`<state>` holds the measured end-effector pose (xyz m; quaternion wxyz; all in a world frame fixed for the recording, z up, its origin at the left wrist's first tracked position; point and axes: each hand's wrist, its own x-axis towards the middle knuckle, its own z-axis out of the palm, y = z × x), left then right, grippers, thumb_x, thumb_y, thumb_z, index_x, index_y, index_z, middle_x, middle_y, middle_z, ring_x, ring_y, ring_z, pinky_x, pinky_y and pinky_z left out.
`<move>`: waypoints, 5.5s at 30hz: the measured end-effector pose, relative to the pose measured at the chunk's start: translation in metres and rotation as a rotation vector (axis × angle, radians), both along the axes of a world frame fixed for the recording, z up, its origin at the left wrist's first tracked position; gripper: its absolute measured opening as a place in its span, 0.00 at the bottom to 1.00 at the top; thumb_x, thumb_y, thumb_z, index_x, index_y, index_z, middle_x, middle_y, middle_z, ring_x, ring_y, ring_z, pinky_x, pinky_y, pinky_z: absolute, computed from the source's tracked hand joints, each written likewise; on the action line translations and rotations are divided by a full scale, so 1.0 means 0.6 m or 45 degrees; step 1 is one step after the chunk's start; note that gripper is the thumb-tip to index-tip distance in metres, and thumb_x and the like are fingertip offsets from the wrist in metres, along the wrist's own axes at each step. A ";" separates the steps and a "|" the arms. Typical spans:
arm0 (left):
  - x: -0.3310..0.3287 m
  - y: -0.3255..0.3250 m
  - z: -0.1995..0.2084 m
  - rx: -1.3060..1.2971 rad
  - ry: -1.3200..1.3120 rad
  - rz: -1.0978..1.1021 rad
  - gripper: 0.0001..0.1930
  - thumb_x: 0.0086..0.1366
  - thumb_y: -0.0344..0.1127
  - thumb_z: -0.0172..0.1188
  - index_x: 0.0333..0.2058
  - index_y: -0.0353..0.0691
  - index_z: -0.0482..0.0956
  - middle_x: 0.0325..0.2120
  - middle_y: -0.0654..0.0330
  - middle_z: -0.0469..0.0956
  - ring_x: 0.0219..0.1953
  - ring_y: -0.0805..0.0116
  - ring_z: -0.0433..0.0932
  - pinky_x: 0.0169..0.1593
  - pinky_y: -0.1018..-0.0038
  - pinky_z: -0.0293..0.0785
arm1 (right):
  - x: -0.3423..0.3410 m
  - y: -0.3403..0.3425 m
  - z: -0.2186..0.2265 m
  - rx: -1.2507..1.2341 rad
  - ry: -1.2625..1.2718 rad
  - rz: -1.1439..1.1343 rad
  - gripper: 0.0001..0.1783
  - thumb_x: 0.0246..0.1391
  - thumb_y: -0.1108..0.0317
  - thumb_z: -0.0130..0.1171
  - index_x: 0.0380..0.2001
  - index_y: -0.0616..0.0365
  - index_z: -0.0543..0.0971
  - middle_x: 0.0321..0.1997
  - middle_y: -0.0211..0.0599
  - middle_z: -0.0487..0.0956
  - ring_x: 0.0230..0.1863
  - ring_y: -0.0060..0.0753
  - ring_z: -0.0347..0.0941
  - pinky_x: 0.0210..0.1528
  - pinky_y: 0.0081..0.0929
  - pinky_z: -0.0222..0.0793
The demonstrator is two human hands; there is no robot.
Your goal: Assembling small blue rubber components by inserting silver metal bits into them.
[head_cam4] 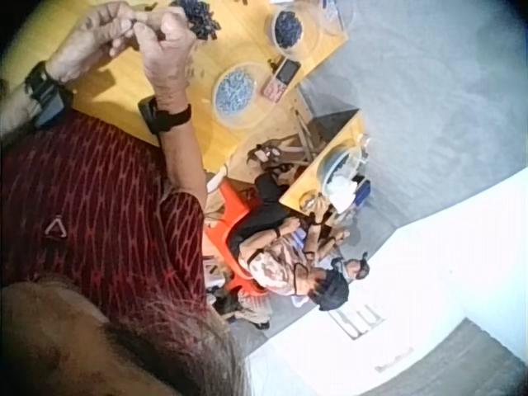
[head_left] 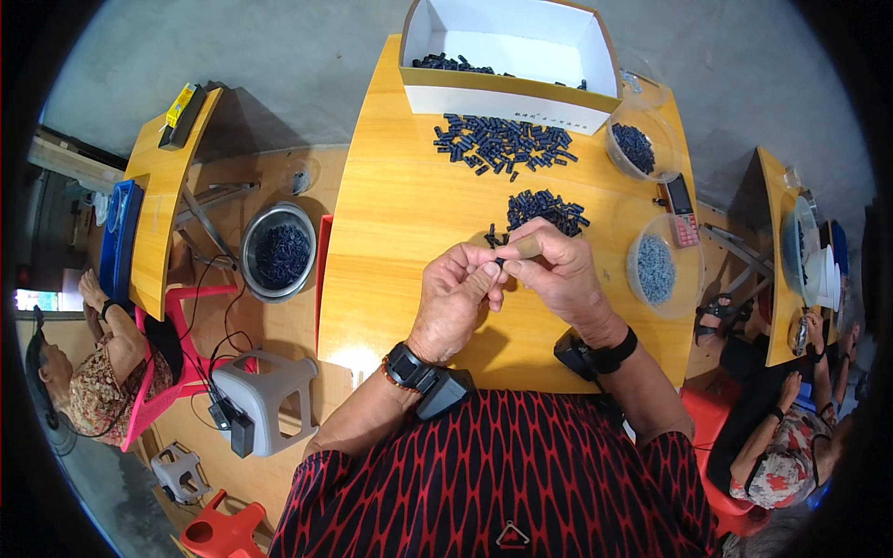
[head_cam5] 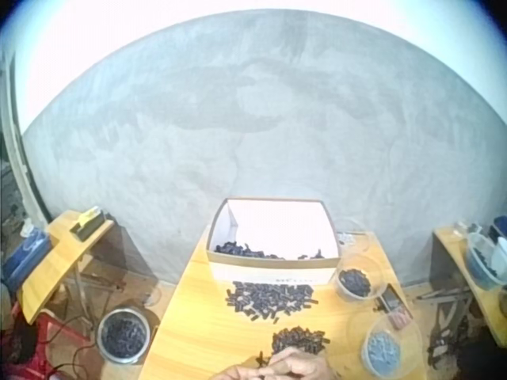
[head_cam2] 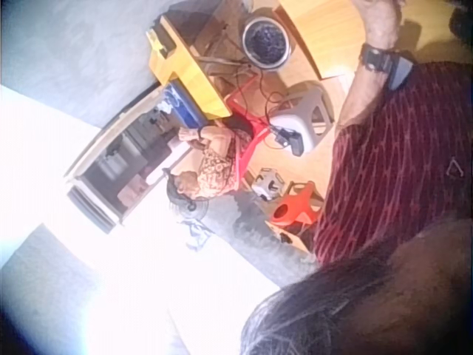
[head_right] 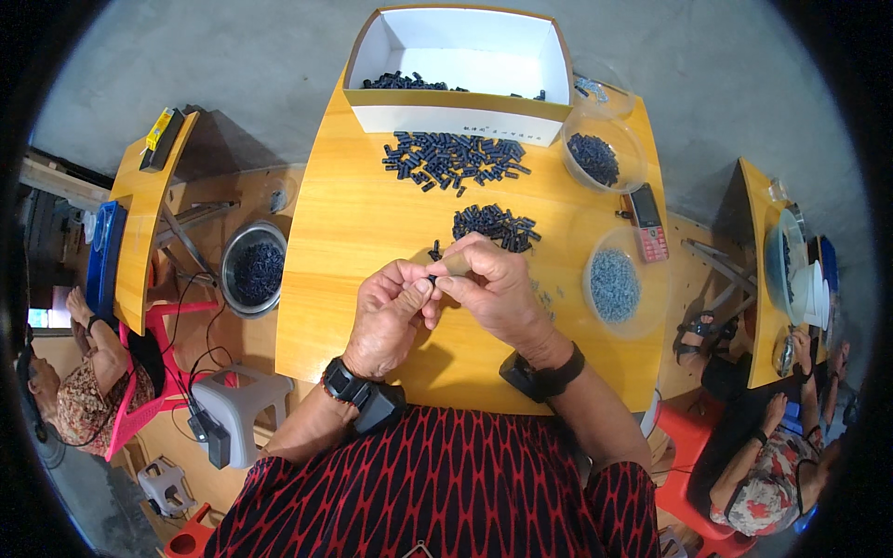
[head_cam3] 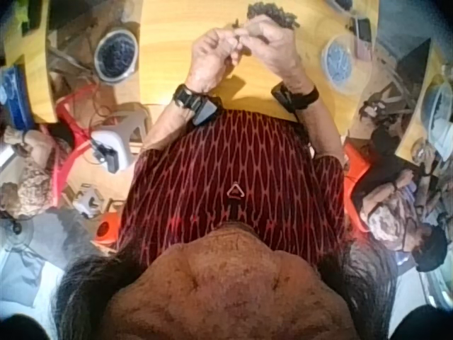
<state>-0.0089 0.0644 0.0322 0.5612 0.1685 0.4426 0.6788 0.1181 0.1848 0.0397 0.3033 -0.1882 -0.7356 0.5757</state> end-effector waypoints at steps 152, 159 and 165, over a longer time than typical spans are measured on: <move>-0.241 -0.355 -0.160 -0.608 0.461 1.387 0.06 0.63 0.31 0.63 0.38 0.41 0.76 0.25 0.67 0.76 0.18 0.82 0.69 0.22 0.82 0.70 | -0.004 0.018 0.008 0.617 -0.597 -0.045 0.03 0.49 0.81 0.55 0.30 0.65 0.75 0.32 0.50 0.75 0.35 0.58 0.74 0.37 0.45 0.70; -0.199 -0.238 -0.025 -0.265 0.803 1.354 0.07 0.64 0.27 0.61 0.41 0.36 0.77 0.31 0.67 0.77 0.24 0.83 0.69 0.29 0.84 0.66 | 0.011 0.031 0.028 0.582 -0.499 -0.171 0.03 0.49 0.80 0.55 0.30 0.65 0.76 0.31 0.51 0.76 0.35 0.59 0.74 0.37 0.45 0.70; -0.121 -0.134 0.010 -0.066 0.704 0.829 0.06 0.65 0.26 0.61 0.41 0.36 0.79 0.32 0.65 0.78 0.27 0.80 0.72 0.31 0.81 0.70 | 0.005 0.028 0.013 0.715 -0.558 -0.116 0.03 0.48 0.79 0.57 0.28 0.62 0.77 0.31 0.47 0.74 0.33 0.55 0.74 0.36 0.46 0.71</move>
